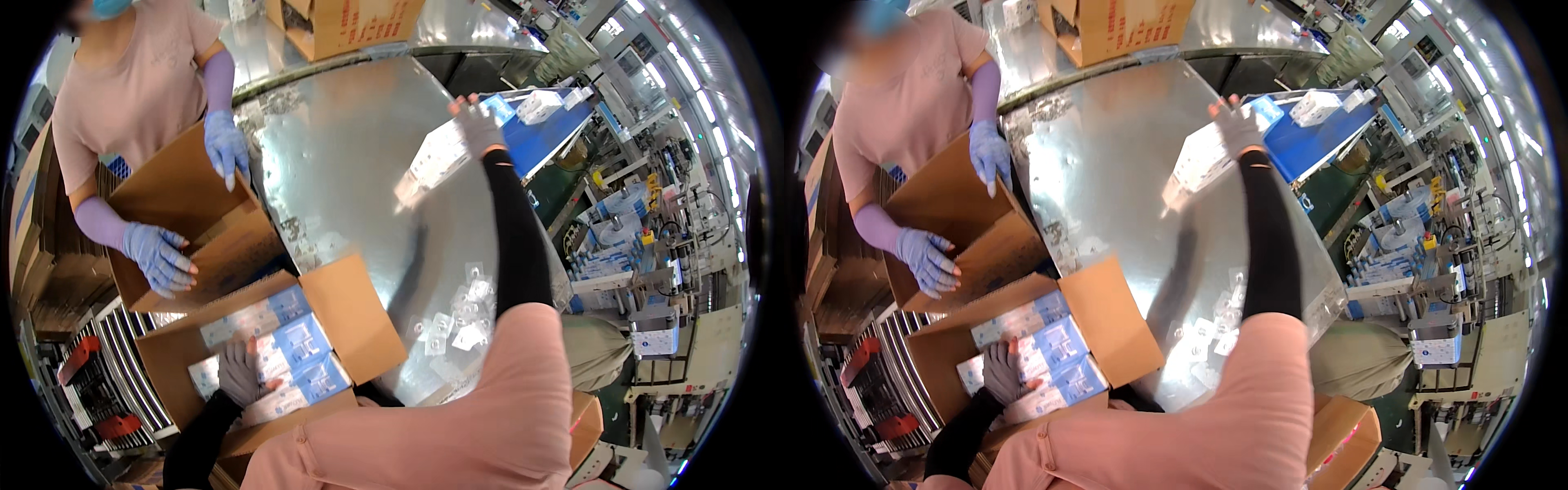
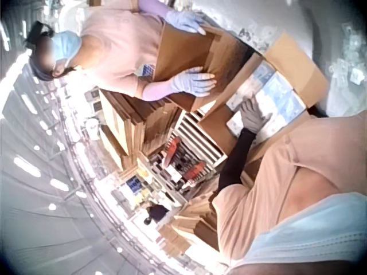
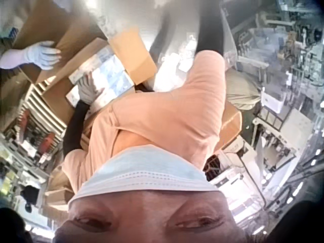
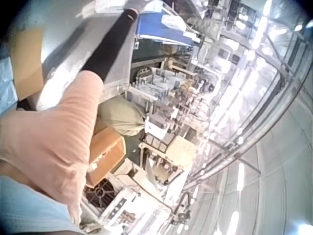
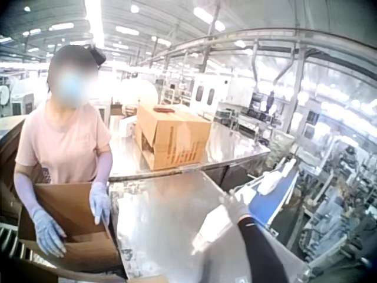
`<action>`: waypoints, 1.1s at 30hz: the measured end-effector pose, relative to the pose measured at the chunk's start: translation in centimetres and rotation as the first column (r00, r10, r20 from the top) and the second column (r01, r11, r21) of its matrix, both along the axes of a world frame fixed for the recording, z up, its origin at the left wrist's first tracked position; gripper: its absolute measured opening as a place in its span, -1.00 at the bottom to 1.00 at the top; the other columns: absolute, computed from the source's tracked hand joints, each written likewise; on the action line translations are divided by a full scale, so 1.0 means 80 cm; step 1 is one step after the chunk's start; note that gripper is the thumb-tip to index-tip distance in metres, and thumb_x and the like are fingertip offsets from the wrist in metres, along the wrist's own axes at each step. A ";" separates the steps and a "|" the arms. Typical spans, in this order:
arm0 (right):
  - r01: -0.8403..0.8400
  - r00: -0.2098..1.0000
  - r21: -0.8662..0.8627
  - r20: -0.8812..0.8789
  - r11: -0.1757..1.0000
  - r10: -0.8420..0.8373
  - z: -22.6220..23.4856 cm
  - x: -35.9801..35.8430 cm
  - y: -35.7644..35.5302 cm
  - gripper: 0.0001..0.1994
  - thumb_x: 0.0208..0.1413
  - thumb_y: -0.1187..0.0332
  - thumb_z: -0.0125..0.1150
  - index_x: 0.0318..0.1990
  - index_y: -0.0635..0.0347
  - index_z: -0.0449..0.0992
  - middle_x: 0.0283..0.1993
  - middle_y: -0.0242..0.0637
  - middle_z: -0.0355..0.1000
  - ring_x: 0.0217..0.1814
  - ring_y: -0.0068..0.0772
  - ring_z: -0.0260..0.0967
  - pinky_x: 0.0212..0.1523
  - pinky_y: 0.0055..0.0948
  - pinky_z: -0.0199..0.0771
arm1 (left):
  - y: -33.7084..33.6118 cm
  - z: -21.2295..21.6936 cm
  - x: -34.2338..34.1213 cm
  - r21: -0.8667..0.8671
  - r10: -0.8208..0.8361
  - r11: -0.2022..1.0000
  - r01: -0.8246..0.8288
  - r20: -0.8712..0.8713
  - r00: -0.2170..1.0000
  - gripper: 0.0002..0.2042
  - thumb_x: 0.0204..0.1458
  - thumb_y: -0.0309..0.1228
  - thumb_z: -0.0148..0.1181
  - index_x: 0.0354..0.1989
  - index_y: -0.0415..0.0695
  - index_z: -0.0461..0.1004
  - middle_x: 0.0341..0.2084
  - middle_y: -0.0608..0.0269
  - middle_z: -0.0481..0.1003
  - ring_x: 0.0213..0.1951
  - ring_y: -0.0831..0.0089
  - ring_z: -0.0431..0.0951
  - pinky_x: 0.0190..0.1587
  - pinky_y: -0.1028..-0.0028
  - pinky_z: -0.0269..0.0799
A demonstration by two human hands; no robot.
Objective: The person assembles a cardboard box, places several blue-and-white packages and small plastic components inside, and sets the filled box onto a conveyor belt.
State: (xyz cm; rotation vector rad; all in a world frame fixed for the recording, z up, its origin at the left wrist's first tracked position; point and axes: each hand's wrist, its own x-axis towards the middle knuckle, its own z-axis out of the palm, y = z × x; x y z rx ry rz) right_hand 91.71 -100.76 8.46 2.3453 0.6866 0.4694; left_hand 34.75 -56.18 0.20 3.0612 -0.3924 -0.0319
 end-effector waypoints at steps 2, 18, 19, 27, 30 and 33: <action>0.201 0.936 0.279 -0.338 0.939 -0.099 -0.040 0.016 0.063 -0.55 0.11 0.23 0.11 0.20 -0.11 0.32 0.27 -0.30 0.28 0.40 -0.13 0.14 0.25 0.15 0.18 | 0.002 -0.003 -0.005 -0.030 0.054 0.998 -0.057 -0.111 0.992 0.08 -0.18 0.41 0.06 0.22 -0.45 0.12 -0.05 -0.24 0.29 -0.02 -0.07 0.29 0.15 -0.09 0.10; 0.806 0.584 0.522 -0.623 -0.279 0.521 -0.010 -0.199 0.010 -0.42 -0.11 0.30 0.35 0.08 0.45 0.41 -0.10 -0.17 0.51 -0.11 -0.42 0.47 -0.09 -0.48 0.45 | -0.019 0.023 0.013 0.147 0.091 0.987 -0.063 -0.188 0.978 0.08 -0.08 0.45 -0.12 0.30 -0.42 0.11 -0.16 0.06 0.33 -0.12 0.23 0.28 -0.02 0.29 0.16; 0.716 0.677 0.613 -0.493 -0.334 0.546 0.004 -0.210 0.018 -0.54 -0.04 0.30 0.31 -0.02 0.45 0.48 -0.14 -0.17 0.52 -0.14 -0.40 0.48 -0.12 -0.45 0.47 | -0.023 0.027 0.013 0.169 0.111 0.983 -0.077 -0.201 0.973 0.08 -0.08 0.45 -0.12 0.30 -0.41 0.12 -0.17 0.06 0.34 -0.12 0.24 0.29 -0.03 0.30 0.16; -0.031 0.493 0.980 -0.156 0.196 0.856 0.178 -0.456 0.236 -0.45 -0.07 0.30 0.39 0.09 0.34 0.39 -0.06 -0.16 0.51 -0.16 -0.33 0.51 -0.15 -0.33 0.51 | -0.018 0.028 0.010 0.052 0.143 0.990 -0.133 -0.297 0.944 0.10 -0.13 0.48 -0.06 0.23 -0.44 0.18 -0.18 -0.06 0.37 -0.09 0.15 0.36 -0.01 0.21 0.22; -0.496 0.253 0.843 -0.092 0.211 0.963 0.130 -0.507 0.357 -0.35 -0.15 0.18 0.43 0.10 0.30 0.37 -0.20 -0.12 0.49 -0.18 -0.08 0.51 -0.17 -0.25 0.51 | -0.013 -0.062 -0.024 -0.478 0.064 0.857 -0.191 -0.271 0.961 0.07 -0.11 0.42 0.00 0.25 -0.45 0.17 0.08 -0.29 0.32 0.14 -0.05 0.31 0.19 0.11 0.13; -0.471 0.315 0.680 -0.466 0.563 0.827 -0.052 -0.509 0.428 -0.29 -0.13 0.14 0.40 0.17 0.27 0.29 -0.16 -0.12 0.40 -0.06 -0.02 0.39 -0.07 -0.20 0.43 | -0.052 0.040 -0.012 0.189 0.191 0.972 -0.143 -0.272 0.943 -0.02 -0.08 0.29 0.08 0.27 -0.42 0.17 0.15 -0.28 0.28 0.18 -0.20 0.24 0.27 -0.08 -0.04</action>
